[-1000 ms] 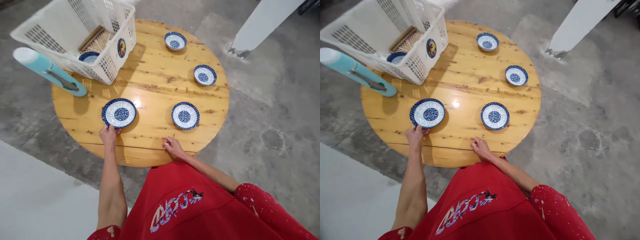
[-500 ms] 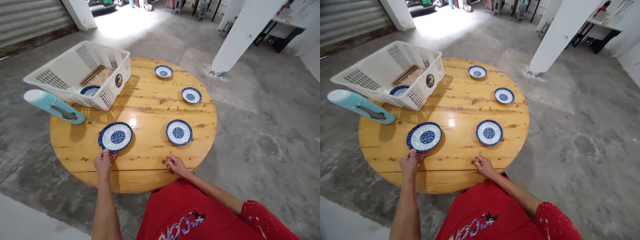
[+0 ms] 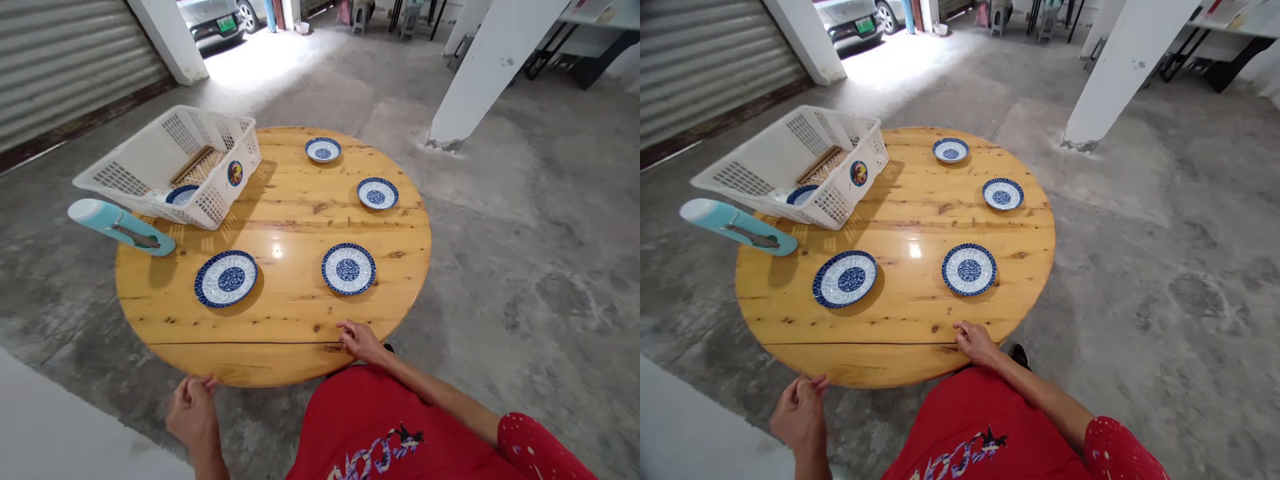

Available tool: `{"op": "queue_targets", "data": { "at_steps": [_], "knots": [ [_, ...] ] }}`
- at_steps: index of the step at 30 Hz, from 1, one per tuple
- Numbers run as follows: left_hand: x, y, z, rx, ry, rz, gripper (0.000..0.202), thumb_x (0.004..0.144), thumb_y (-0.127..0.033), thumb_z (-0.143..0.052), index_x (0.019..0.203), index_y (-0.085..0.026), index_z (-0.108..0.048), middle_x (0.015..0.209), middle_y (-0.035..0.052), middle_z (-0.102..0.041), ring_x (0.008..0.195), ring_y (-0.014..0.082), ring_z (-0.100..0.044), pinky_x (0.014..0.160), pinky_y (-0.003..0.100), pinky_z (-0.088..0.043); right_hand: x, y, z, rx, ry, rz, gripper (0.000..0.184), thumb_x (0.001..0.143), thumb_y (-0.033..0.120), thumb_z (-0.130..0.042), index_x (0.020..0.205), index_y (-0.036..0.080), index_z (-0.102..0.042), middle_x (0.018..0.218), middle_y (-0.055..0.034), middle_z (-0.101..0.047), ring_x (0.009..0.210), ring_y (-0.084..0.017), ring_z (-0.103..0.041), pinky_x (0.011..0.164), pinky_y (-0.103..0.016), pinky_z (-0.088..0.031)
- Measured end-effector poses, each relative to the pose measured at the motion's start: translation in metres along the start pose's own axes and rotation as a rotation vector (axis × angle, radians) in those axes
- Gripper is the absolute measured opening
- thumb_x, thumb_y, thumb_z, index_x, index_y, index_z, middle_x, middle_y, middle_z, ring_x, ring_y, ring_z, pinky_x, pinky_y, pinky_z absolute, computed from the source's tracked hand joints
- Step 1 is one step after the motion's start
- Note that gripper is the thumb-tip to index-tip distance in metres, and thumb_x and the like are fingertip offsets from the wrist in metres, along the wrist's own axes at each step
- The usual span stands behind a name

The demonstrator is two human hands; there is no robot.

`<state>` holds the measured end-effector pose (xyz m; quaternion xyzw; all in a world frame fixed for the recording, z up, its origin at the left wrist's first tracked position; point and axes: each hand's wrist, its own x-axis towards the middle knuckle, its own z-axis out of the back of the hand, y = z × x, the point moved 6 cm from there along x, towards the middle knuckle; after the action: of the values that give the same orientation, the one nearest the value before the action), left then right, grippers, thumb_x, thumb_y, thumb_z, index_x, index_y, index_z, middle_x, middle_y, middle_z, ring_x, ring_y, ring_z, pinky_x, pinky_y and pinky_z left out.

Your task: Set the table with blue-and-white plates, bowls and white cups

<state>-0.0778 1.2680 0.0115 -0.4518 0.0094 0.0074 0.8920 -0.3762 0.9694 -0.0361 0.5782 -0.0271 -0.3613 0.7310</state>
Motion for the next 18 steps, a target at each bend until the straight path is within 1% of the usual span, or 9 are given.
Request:
{"op": "queue_targets", "data": {
  "at_steps": [2, 3, 5, 7, 9, 11, 13, 15, 18],
  "knots": [
    [-0.042, 0.002, -0.001, 0.059, -0.014, 0.013, 0.044, 0.083, -0.044, -0.051, 0.112, -0.014, -0.066, 0.088, 0.0088, -0.073, 0.082, 0.0241, -0.073, 0.081, 0.036, -0.060, -0.014, -0.019, 0.026, -0.023, -0.035, 0.040, 0.052, 0.085, 0.024, -0.044, 0.128, 0.006, -0.066, 0.089, -0.0072, -0.072, 0.075, -0.016, -0.065, 0.071, -0.028, -0.045],
    [-0.064, -0.001, -0.007, 0.070, -0.004, 0.013, 0.045, 0.083, -0.046, -0.050, 0.112, -0.015, -0.066, 0.090, 0.0082, -0.073, 0.083, 0.0243, -0.073, 0.083, 0.037, -0.060, -0.024, -0.033, 0.043, -0.006, -0.066, 0.033, 0.055, 0.083, 0.030, -0.042, 0.126, 0.005, -0.066, 0.088, -0.0081, -0.071, 0.075, -0.017, -0.065, 0.072, -0.029, -0.046],
    [-0.111, -0.017, -0.031, 0.081, 0.054, -0.007, 0.050, 0.083, -0.051, -0.048, 0.114, -0.016, -0.066, 0.094, 0.0073, -0.074, 0.084, 0.0241, -0.074, 0.084, 0.037, -0.058, -0.047, -0.067, 0.082, 0.072, -0.149, -0.036, 0.064, 0.080, 0.044, -0.039, 0.122, 0.003, -0.066, 0.088, -0.0104, -0.070, 0.074, -0.019, -0.065, 0.072, -0.032, -0.047],
    [-0.161, -0.039, -0.071, 0.086, 0.166, -0.025, 0.057, 0.082, -0.059, -0.045, 0.114, -0.017, -0.066, 0.094, 0.0069, -0.074, 0.085, 0.0242, -0.073, 0.085, 0.037, -0.057, -0.075, -0.109, 0.123, 0.174, -0.246, -0.157, 0.075, 0.076, 0.056, -0.038, 0.121, 0.002, -0.065, 0.092, -0.0126, -0.070, 0.074, -0.021, -0.066, 0.072, -0.034, -0.049],
    [-0.213, -0.066, -0.122, 0.081, 0.330, -0.055, 0.062, 0.082, -0.065, -0.044, 0.115, -0.017, -0.065, 0.092, 0.0070, -0.074, 0.086, 0.0238, -0.073, 0.087, 0.037, -0.055, -0.107, -0.153, 0.162, 0.270, -0.347, -0.270, 0.082, 0.069, 0.063, -0.041, 0.121, 0.002, -0.062, 0.092, -0.0133, -0.070, 0.072, -0.022, -0.066, 0.070, -0.035, -0.050],
    [-0.266, -0.095, -0.176, 0.043, 0.529, -0.131, 0.065, 0.085, -0.067, -0.042, 0.118, -0.016, -0.063, 0.093, 0.0072, -0.073, 0.085, 0.0222, -0.072, 0.087, 0.036, -0.054, -0.142, -0.194, 0.197, 0.377, -0.457, -0.336, 0.083, 0.065, 0.064, -0.047, 0.119, 0.003, -0.060, 0.091, -0.0138, -0.070, 0.070, -0.021, -0.065, 0.068, -0.034, -0.050],
    [-0.318, -0.122, -0.224, 0.019, 0.712, -0.229, 0.064, 0.088, -0.065, -0.038, 0.118, -0.014, -0.063, 0.090, 0.0075, -0.072, 0.078, 0.0202, -0.070, 0.081, 0.034, -0.054, -0.175, -0.231, 0.225, 0.481, -0.545, -0.393, 0.082, 0.061, 0.065, -0.053, 0.118, 0.005, -0.059, 0.092, -0.0139, -0.071, 0.069, -0.020, -0.065, 0.065, -0.033, -0.050],
    [-0.363, -0.145, -0.262, 0.034, 0.834, -0.326, 0.060, 0.092, -0.061, -0.035, 0.113, -0.014, -0.064, 0.086, 0.0069, -0.071, 0.072, 0.0182, -0.068, 0.075, 0.032, -0.052, -0.204, -0.261, 0.249, 0.539, -0.611, -0.448, 0.083, 0.057, 0.065, -0.058, 0.116, 0.007, -0.059, 0.092, -0.0135, -0.071, 0.069, -0.020, -0.065, 0.064, -0.033, -0.052],
    [-0.410, -0.170, -0.298, 0.073, 0.928, -0.431, 0.053, 0.095, -0.053, -0.033, 0.112, -0.014, -0.064, 0.084, 0.0049, -0.070, 0.070, 0.0156, -0.067, 0.075, 0.030, -0.049, -0.233, -0.291, 0.276, 0.576, -0.661, -0.487, 0.085, 0.056, 0.067, -0.060, 0.117, 0.007, -0.059, 0.093, -0.0137, -0.071, 0.072, -0.021, -0.066, 0.066, -0.033, -0.054]
  ]
}}
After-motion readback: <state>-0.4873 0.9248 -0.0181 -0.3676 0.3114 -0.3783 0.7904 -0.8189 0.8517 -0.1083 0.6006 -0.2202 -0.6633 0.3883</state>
